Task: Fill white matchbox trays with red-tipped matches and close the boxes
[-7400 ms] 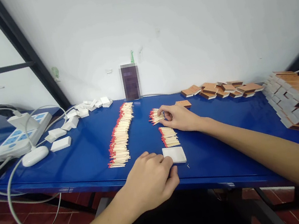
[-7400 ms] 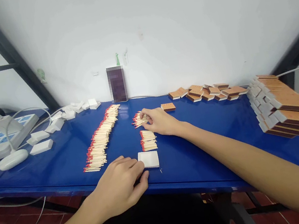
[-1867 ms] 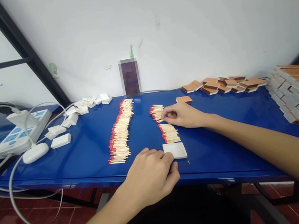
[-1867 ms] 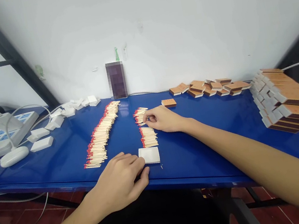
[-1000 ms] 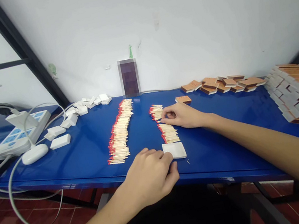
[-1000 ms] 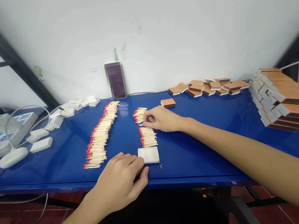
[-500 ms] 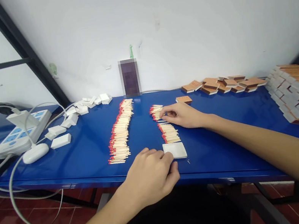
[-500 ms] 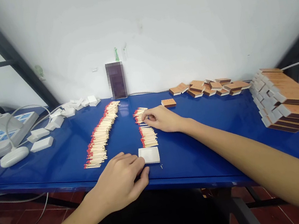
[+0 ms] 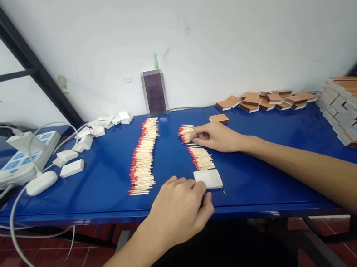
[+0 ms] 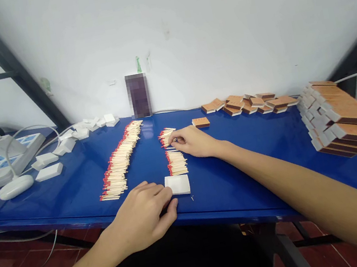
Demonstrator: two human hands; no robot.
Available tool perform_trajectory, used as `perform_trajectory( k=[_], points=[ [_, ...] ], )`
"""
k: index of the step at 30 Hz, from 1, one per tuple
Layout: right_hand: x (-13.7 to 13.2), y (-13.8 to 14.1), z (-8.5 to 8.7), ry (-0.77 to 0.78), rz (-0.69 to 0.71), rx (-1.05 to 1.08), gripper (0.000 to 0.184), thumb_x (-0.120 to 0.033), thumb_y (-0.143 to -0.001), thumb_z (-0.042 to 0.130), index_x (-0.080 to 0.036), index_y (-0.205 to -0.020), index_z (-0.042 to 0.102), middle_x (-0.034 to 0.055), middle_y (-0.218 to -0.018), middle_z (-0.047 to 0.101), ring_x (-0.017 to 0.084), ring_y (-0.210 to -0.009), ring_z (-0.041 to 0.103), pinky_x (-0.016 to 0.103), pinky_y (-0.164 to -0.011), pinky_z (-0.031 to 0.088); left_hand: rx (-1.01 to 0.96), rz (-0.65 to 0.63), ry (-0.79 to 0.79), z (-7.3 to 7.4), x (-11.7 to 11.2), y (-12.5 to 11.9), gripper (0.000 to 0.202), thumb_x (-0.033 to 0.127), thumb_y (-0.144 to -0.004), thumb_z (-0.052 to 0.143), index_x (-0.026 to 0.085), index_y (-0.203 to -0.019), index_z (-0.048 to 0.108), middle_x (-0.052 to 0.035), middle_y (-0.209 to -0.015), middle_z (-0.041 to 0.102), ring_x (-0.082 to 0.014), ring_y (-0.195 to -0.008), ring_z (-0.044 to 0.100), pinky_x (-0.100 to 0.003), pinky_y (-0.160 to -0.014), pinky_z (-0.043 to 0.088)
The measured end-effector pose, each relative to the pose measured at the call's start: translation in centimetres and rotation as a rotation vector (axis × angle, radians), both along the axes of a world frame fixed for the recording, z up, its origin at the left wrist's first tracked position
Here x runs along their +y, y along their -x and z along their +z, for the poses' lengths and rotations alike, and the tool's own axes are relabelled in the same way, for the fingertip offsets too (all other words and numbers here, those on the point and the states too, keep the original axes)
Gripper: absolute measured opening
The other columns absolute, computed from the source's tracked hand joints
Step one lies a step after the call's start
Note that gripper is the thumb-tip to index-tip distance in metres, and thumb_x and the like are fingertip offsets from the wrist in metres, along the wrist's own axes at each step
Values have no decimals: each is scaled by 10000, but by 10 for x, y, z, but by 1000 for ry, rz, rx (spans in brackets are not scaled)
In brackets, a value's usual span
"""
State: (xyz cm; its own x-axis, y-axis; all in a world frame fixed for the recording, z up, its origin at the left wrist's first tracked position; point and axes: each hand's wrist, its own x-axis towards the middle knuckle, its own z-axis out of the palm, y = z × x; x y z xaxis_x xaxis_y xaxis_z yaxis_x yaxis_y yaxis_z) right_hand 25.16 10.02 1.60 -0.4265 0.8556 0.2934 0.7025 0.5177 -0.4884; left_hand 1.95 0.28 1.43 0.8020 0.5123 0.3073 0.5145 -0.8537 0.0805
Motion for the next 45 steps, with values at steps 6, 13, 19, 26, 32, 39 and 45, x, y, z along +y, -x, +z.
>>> perform_trajectory(
  k=[6, 13, 19, 26, 32, 39, 45],
  points=[
    [0, 1, 0, 12, -3, 15, 213, -290, -880, 529, -170, -909, 703, -55, -544, 428, 106, -509, 378, 253, -553, 284, 2, 0, -5, -1, 0, 0, 223, 204, -959, 462, 179, -748, 529, -19, -695, 598, -204, -644, 582, -342, -654, 379],
    [1, -1, -1, 6, -10, 0, 256, -296, -888, 524, -165, -957, 733, -33, -573, 503, 112, -522, 404, 255, -553, 298, 11, -3, 6, 0, -1, 0, 234, 209, -962, 459, 181, -740, 528, -13, -676, 586, -196, -621, 566, -340, -633, 357],
    [1, -1, -1, 11, -9, 4, 275, -294, -886, 526, -158, -974, 748, -16, -600, 547, 118, -540, 425, 260, -564, 320, 17, 0, 9, 2, -1, 0, 236, 203, -962, 460, 180, -737, 529, -9, -675, 585, -198, -623, 568, -346, -635, 360],
    [-3, 1, 4, 76, 2, 34, 269, -319, -874, 539, -158, -945, 743, -7, -615, 564, 119, -548, 418, 259, -554, 317, 12, -2, 3, 1, 0, -1, 236, 204, -962, 457, 183, -735, 517, -5, -675, 579, -197, -619, 561, -351, -630, 340],
    [-3, 2, 5, 66, -15, 11, 246, -304, -865, 540, -155, -916, 729, -33, -558, 479, 112, -527, 384, 265, -556, 304, 5, 1, -4, -1, -1, 1, 231, 208, -962, 462, 184, -738, 514, 1, -681, 578, -195, -626, 556, -353, -634, 332],
    [-6, 2, 8, 118, 9, 28, 191, -295, -848, 561, -156, -808, 686, -26, -590, 513, 110, -543, 402, 265, -558, 313, 10, 0, 0, 1, -1, 0, 231, 204, -960, 464, 184, -736, 516, 0, -680, 580, -197, -618, 552, -359, -629, 328],
    [-8, 0, 10, 35, 78, -48, 347, -186, -872, 487, -169, -1139, 709, -4, -697, 624, 133, -605, 501, 278, -633, 393, 9, -1, 1, 0, -1, 1, 236, 206, -964, 461, 184, -735, 513, 0, -674, 577, -197, -619, 549, -354, -629, 317]
  ],
)
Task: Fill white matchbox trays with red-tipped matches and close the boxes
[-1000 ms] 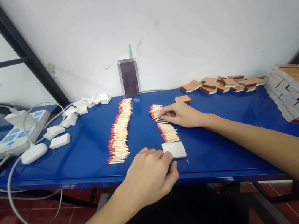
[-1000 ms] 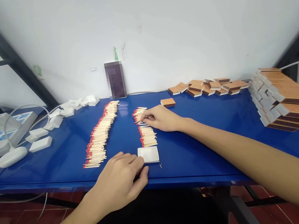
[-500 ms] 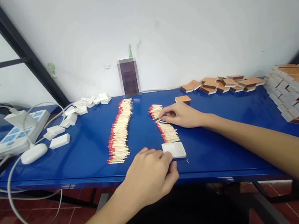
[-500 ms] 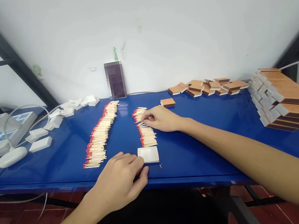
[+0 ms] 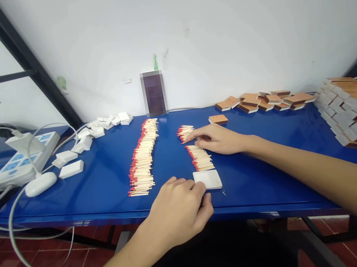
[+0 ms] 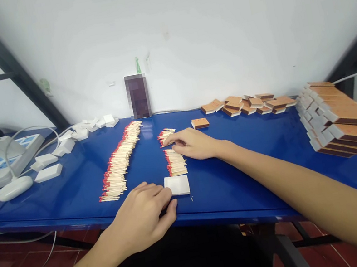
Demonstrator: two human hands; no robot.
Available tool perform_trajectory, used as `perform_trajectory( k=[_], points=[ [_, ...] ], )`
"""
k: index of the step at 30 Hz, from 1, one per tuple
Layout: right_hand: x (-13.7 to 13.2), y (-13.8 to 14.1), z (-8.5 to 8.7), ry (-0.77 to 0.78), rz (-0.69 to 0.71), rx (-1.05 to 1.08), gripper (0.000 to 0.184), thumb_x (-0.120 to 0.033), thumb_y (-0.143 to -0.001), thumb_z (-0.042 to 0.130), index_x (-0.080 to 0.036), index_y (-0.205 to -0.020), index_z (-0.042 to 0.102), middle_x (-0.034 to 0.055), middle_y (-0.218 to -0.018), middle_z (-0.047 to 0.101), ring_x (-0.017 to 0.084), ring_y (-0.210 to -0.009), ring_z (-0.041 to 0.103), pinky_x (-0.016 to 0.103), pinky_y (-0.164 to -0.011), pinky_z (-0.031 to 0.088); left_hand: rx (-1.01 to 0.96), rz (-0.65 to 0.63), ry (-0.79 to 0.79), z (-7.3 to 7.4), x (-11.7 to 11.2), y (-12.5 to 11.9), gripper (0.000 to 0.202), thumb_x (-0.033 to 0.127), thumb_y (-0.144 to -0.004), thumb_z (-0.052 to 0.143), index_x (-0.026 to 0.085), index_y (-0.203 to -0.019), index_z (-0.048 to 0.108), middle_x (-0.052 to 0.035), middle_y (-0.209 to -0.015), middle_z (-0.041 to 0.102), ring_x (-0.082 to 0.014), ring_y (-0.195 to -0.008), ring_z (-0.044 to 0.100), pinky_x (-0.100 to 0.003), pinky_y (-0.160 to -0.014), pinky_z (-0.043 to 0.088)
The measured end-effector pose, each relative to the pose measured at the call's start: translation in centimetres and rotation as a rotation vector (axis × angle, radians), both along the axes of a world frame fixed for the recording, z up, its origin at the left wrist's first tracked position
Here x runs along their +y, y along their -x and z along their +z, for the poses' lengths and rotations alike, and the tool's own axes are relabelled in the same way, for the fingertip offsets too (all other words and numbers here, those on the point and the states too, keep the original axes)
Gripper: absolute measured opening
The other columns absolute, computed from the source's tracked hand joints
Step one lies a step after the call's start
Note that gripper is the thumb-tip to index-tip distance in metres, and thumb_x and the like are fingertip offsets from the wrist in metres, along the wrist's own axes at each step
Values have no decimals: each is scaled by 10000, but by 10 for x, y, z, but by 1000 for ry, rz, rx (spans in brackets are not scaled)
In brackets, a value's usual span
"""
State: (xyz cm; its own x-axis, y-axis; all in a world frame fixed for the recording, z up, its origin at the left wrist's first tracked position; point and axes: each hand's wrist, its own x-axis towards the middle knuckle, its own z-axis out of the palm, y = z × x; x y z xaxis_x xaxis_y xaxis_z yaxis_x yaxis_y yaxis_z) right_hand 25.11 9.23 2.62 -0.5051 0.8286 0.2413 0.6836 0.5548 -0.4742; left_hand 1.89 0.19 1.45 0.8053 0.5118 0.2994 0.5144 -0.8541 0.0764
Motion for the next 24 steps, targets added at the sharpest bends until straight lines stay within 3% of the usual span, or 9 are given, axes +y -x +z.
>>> perform_trajectory(
  k=[2, 4, 7, 13, 17, 20, 24],
  points=[
    [-1, -1, 0, -37, 66, -56, 416, -162, -888, 454, -194, -1239, 674, 39, -931, 721, 165, -770, 616, 305, -746, 450, -1, 3, 4, 0, 0, 0, 236, 211, -964, 464, 184, -735, 512, 1, -677, 578, -196, -620, 548, -353, -631, 314],
    [0, -2, 0, -66, 112, -108, 435, -164, -907, 436, -216, -1283, 649, 59, -1181, 709, 205, -1008, 650, 343, -876, 467, -1, 4, 9, -1, 0, 0, 238, 213, -966, 463, 185, -734, 510, 4, -678, 577, -194, -618, 546, -354, -630, 312],
    [1, -3, -1, -71, 145, -144, 418, -177, -930, 419, -225, -1277, 647, 52, -1296, 671, 229, -1182, 610, 386, -982, 453, -1, 5, 12, 0, 0, 0, 242, 209, -965, 461, 186, -728, 506, 6, -674, 572, -192, -615, 542, -355, -627, 308],
    [2, -4, -3, -77, 140, -88, 394, -140, -906, 414, -216, -1206, 657, 53, -1213, 699, 214, -1094, 638, 374, -931, 473, -10, 2, 14, 1, 0, 0, 244, 211, -966, 452, 188, -728, 499, 12, -669, 560, -189, -611, 532, -358, -630, 311],
    [0, -1, 0, -45, 87, -92, 383, -159, -896, 427, -181, -1208, 647, 44, -912, 691, 182, -800, 605, 323, -758, 451, -10, 4, 16, 0, 0, 0, 248, 215, -967, 448, 189, -725, 496, 12, -665, 554, -188, -610, 527, -358, -632, 309],
    [-2, 0, 5, 14, 61, -74, 345, -223, -899, 466, -175, -1188, 649, -8, -704, 563, 152, -638, 482, 292, -659, 390, -15, 4, 18, -1, 0, 0, 248, 216, -963, 446, 190, -721, 488, 11, -667, 550, -186, -613, 520, -358, -635, 307],
    [-7, -1, 18, 135, 29, -97, 377, -429, -908, 530, -173, -1163, 637, -10, -720, 514, 143, -623, 435, 280, -605, 348, -70, -15, 42, -2, 1, 2, 256, 219, -965, 431, 194, -712, 464, 16, -645, 513, -175, -591, 475, -353, -619, 298]
  ],
)
